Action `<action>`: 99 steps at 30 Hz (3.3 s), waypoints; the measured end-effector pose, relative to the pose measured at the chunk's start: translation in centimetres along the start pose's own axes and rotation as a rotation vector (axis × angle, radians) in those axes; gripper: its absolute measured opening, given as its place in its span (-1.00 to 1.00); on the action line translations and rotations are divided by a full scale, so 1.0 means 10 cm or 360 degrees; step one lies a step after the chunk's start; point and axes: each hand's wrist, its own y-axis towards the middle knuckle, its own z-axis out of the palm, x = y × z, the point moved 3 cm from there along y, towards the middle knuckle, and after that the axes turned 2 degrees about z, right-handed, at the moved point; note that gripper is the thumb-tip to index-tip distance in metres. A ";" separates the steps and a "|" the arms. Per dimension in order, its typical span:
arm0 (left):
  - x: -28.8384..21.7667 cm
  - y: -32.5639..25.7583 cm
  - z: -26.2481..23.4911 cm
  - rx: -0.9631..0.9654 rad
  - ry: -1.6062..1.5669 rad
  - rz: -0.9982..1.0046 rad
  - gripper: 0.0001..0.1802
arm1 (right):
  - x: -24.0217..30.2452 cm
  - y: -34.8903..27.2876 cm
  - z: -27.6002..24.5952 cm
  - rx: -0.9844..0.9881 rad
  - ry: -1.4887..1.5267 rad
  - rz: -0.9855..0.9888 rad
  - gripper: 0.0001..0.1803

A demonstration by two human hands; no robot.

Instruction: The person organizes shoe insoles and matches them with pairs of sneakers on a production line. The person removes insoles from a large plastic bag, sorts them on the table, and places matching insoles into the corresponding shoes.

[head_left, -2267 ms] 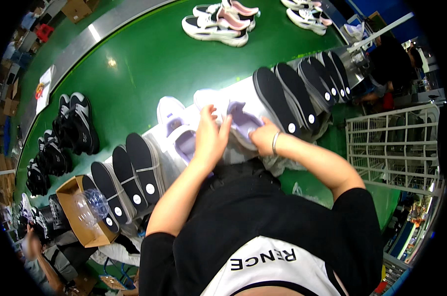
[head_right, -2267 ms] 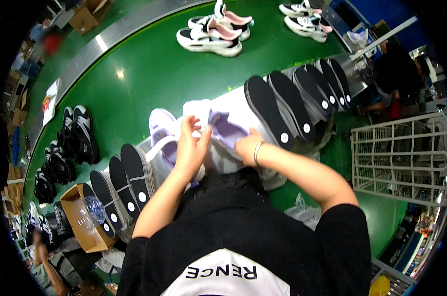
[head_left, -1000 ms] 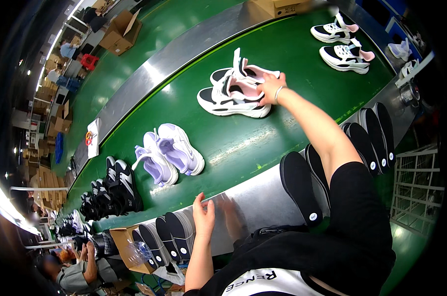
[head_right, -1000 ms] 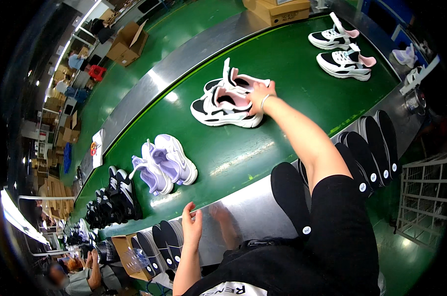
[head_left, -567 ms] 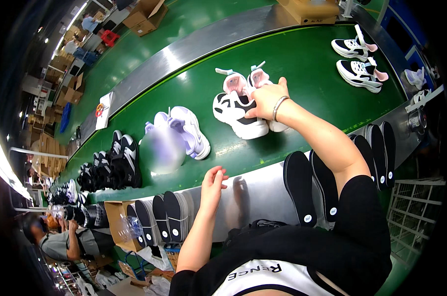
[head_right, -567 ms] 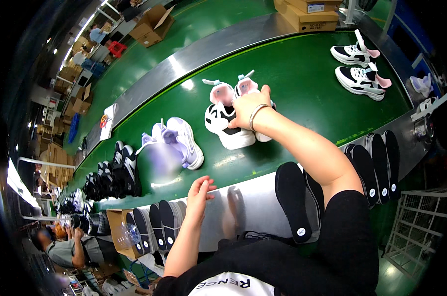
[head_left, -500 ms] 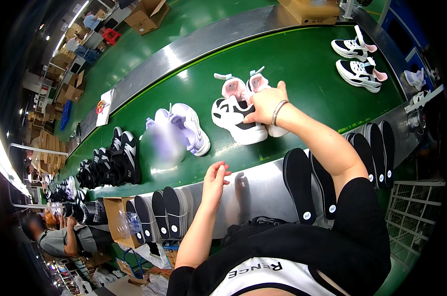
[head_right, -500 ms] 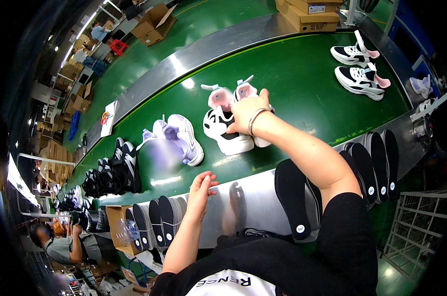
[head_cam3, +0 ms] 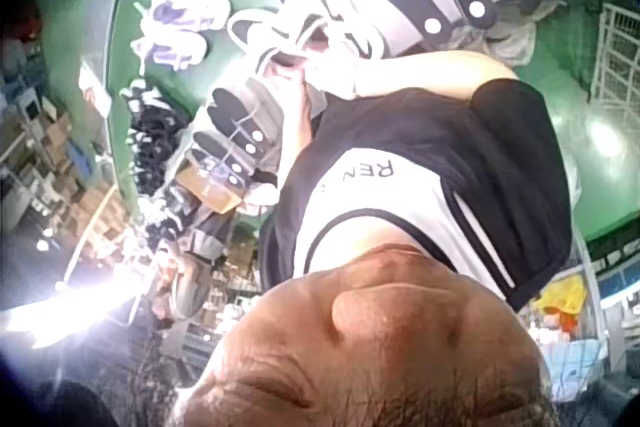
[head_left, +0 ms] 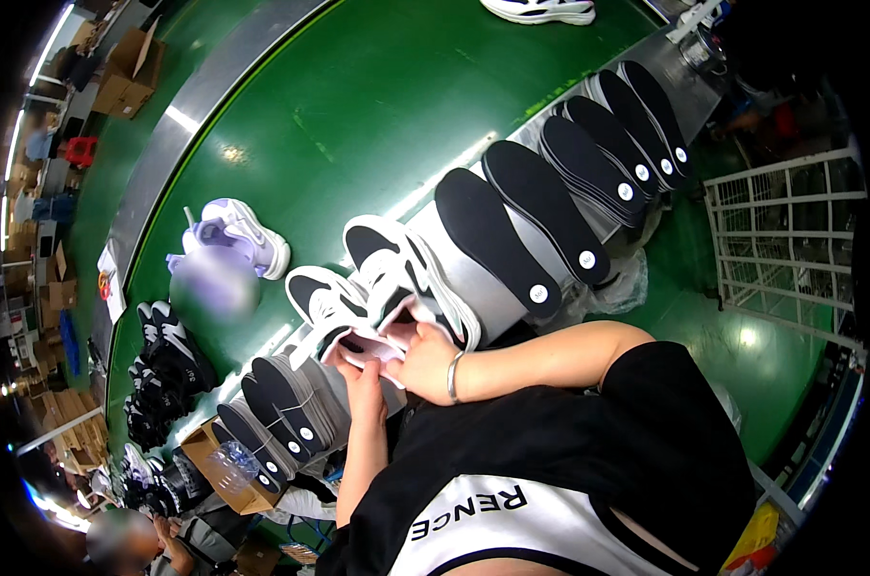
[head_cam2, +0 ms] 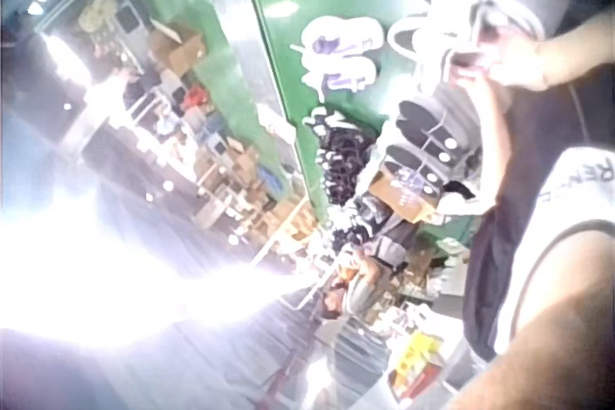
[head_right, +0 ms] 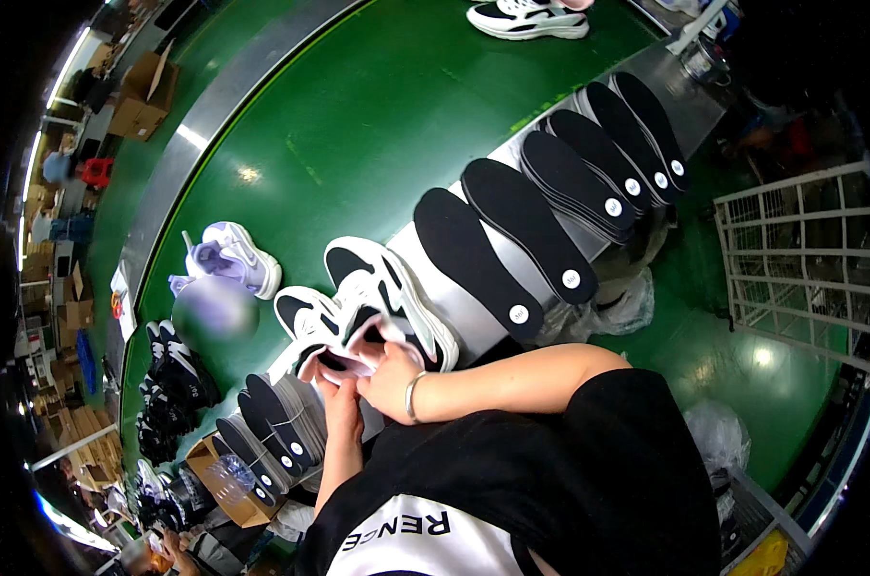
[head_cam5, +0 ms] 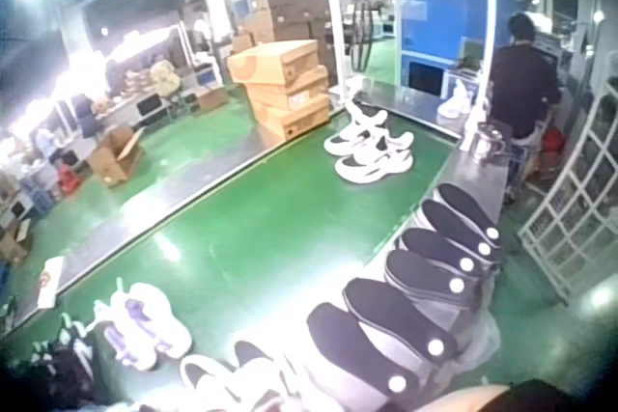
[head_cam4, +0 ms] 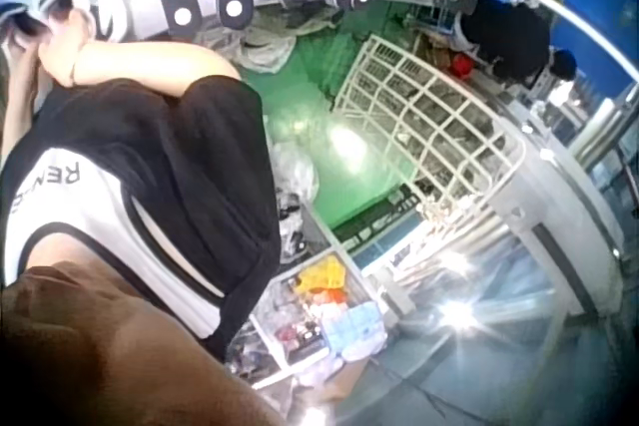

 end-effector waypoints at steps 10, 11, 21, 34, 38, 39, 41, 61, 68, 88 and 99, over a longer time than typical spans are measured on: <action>-1.10 -0.46 0.76 0.0026 0.1326 0.1871 -0.34 | -1.89 -1.14 -0.45 -0.0916 0.0076 0.1183 -0.47; -1.15 -0.46 1.01 0.0495 0.1073 0.1645 -0.40 | -2.02 -1.25 -0.30 -0.0894 -0.0006 0.1330 -0.36; 0.21 0.01 2.18 0.0209 0.0045 -0.0904 -0.25 | -2.03 -1.19 0.09 -0.0818 0.0283 0.1425 -0.12; -0.12 0.01 2.27 0.0525 -0.0785 -0.0762 -0.58 | -2.29 -1.29 0.08 -0.1006 0.2448 0.1078 -0.19; -0.49 -0.02 2.20 0.0796 -0.1035 -0.0279 -0.59 | -1.99 -1.15 -0.43 -0.1133 0.2683 0.0629 -0.30; -0.66 -0.05 2.19 0.0857 -0.1093 -0.0240 -0.55 | -1.94 -1.14 -0.52 -0.1159 0.2645 0.0579 -0.38; -0.81 -0.09 2.13 0.1099 -0.1057 -0.0066 -0.47 | -1.78 -1.12 -0.58 -0.1072 0.3544 0.0395 -0.53; -0.12 -2.41 -0.39 -0.0226 -0.1506 0.1097 -0.41 | 0.89 -0.81 -0.39 0.0290 0.1437 -0.0770 -0.45; 1.34 -3.85 -1.12 -0.1385 -0.1954 0.0862 -0.46 | 2.47 -1.22 1.02 0.1299 0.1763 -0.0318 -0.58; 1.93 -4.73 -1.43 -0.1695 -0.2190 0.0956 -0.50 | 3.45 -1.84 1.91 0.1824 0.1261 -0.0236 -0.58; 1.74 -4.34 -1.37 -0.1306 -0.2123 0.0759 -0.49 | 2.81 -1.61 1.76 0.1521 0.1634 0.0098 -0.58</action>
